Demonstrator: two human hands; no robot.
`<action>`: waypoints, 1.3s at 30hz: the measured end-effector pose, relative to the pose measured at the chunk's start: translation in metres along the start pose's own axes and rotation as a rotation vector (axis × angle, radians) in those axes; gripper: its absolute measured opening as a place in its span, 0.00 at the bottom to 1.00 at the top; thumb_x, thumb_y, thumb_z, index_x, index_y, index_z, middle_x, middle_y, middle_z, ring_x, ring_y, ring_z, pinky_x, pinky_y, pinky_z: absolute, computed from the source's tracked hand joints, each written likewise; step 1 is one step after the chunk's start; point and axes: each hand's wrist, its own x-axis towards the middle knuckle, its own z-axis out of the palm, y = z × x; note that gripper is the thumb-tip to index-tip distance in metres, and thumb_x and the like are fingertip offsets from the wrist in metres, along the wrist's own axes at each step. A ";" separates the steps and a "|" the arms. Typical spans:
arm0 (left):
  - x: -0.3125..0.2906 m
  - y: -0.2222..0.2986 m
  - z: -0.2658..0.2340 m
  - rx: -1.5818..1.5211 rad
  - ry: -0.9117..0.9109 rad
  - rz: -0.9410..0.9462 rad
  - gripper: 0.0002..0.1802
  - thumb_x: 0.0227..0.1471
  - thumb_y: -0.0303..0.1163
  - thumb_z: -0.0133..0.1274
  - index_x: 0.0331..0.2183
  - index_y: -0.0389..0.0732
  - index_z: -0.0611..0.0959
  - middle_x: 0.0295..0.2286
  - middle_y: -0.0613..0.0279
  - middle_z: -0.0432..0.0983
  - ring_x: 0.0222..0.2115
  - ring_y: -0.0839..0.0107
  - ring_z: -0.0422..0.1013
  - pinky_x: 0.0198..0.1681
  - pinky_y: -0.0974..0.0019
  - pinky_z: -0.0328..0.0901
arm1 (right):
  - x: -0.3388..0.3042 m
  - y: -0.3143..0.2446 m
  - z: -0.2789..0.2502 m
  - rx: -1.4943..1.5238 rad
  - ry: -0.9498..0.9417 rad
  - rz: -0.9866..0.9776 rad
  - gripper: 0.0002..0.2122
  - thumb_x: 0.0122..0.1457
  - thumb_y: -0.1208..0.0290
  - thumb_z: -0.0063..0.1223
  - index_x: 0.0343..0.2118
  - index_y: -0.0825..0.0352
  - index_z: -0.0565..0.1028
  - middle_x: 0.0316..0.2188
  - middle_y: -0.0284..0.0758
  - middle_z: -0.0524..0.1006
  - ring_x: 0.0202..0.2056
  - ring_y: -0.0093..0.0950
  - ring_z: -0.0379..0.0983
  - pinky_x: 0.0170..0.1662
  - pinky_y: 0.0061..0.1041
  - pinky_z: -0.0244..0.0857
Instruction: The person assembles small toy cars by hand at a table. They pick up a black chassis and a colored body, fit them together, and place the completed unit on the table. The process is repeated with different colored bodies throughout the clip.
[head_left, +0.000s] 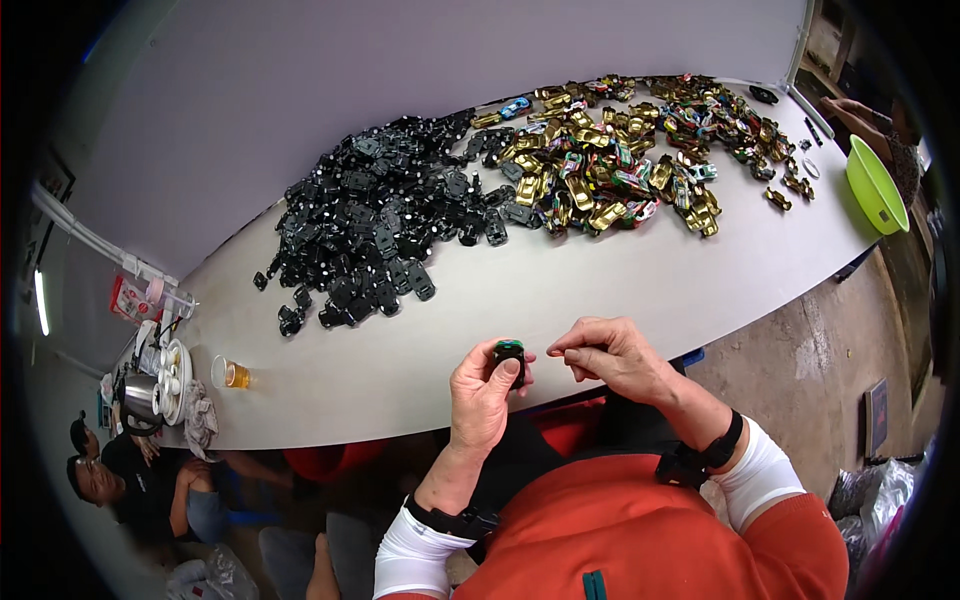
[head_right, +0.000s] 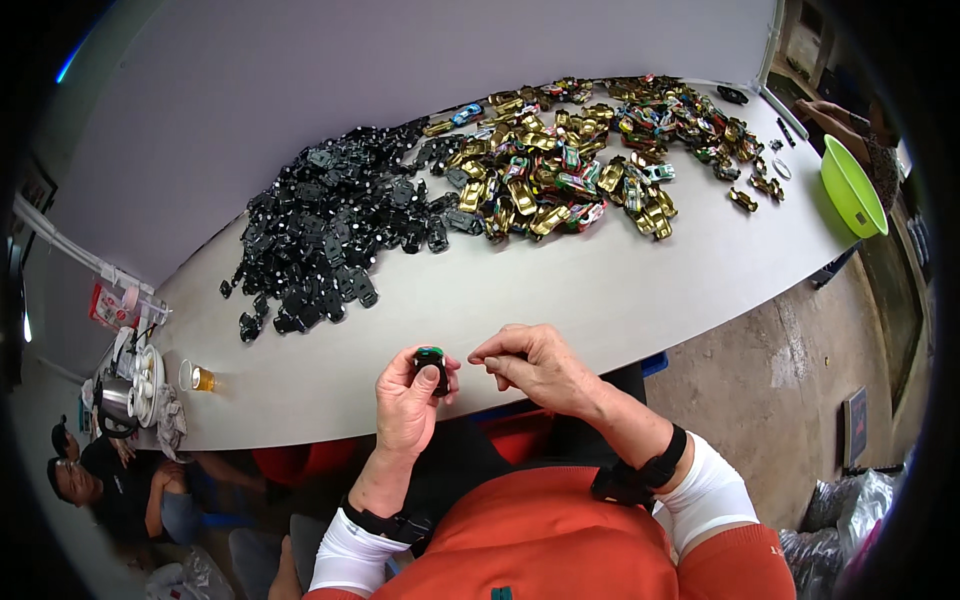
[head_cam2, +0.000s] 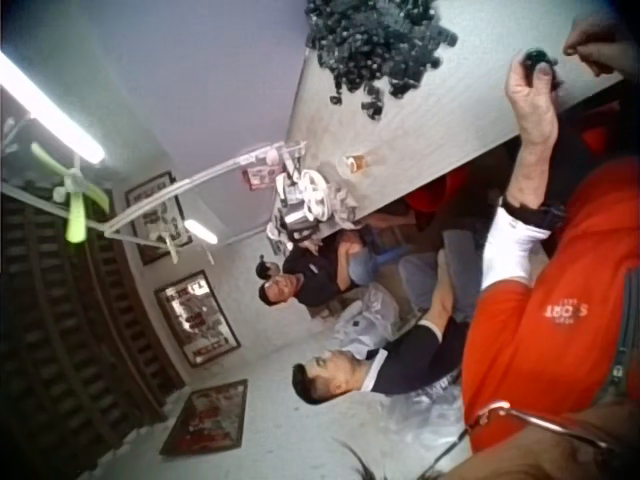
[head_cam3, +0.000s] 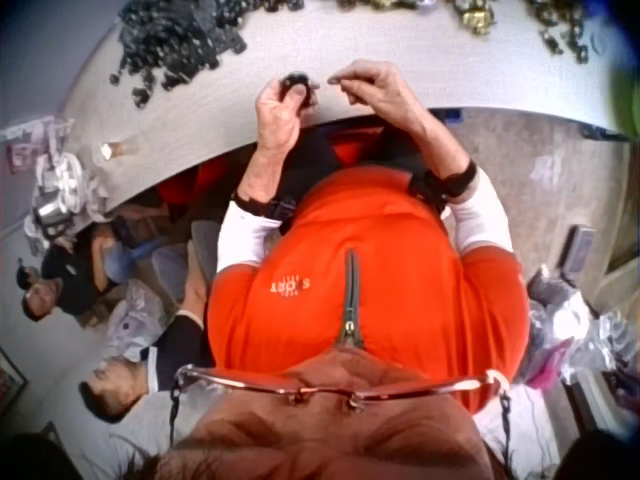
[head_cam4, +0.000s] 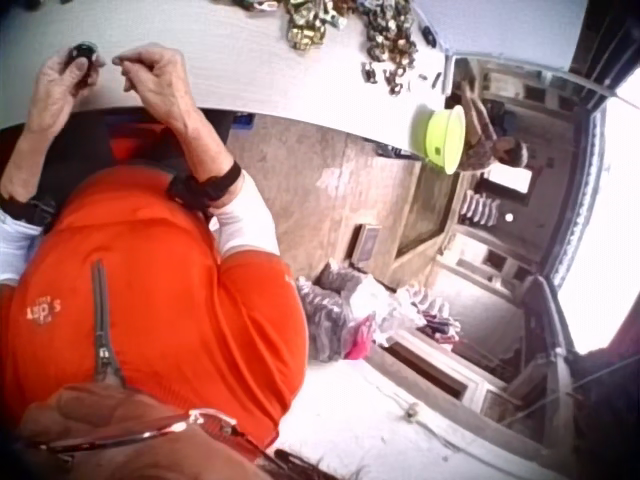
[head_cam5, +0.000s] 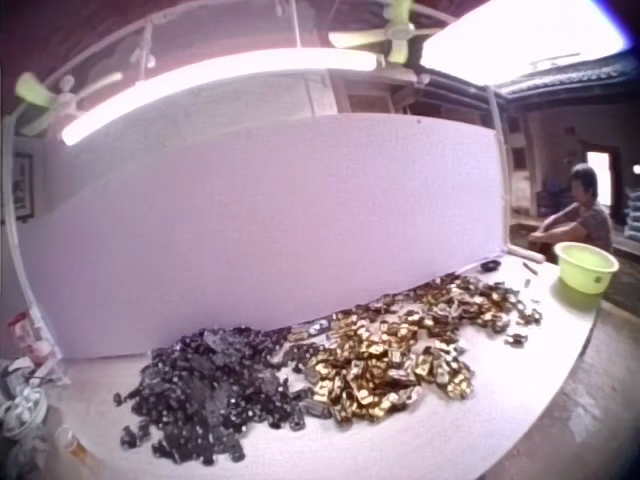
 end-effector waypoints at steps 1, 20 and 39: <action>-0.004 -0.003 -0.008 0.106 -0.020 -0.044 0.10 0.52 0.30 0.52 0.38 0.38 0.75 0.32 0.58 0.74 0.33 0.73 0.70 0.31 0.77 0.63 | 0.000 -0.002 -0.002 0.019 -0.020 0.028 0.07 0.56 0.79 0.45 0.34 0.70 0.76 0.20 0.29 0.72 0.22 0.16 0.67 0.25 0.16 0.62; -0.010 0.004 0.007 0.637 -0.196 0.031 0.11 0.50 0.20 0.49 0.39 0.35 0.77 0.29 0.67 0.73 0.28 0.82 0.66 0.31 0.77 0.63 | 0.000 0.017 0.005 -0.312 0.020 -0.287 0.02 0.51 0.78 0.53 0.28 0.70 0.74 0.17 0.28 0.70 0.20 0.15 0.64 0.22 0.18 0.58; -0.005 0.000 0.009 0.298 -0.092 -0.247 0.11 0.51 0.24 0.49 0.39 0.32 0.76 0.22 0.65 0.72 0.17 0.85 0.61 0.19 0.81 0.55 | 0.001 0.021 -0.002 -0.328 -0.019 -0.104 0.04 0.50 0.78 0.53 0.29 0.71 0.76 0.20 0.35 0.72 0.21 0.23 0.67 0.23 0.24 0.59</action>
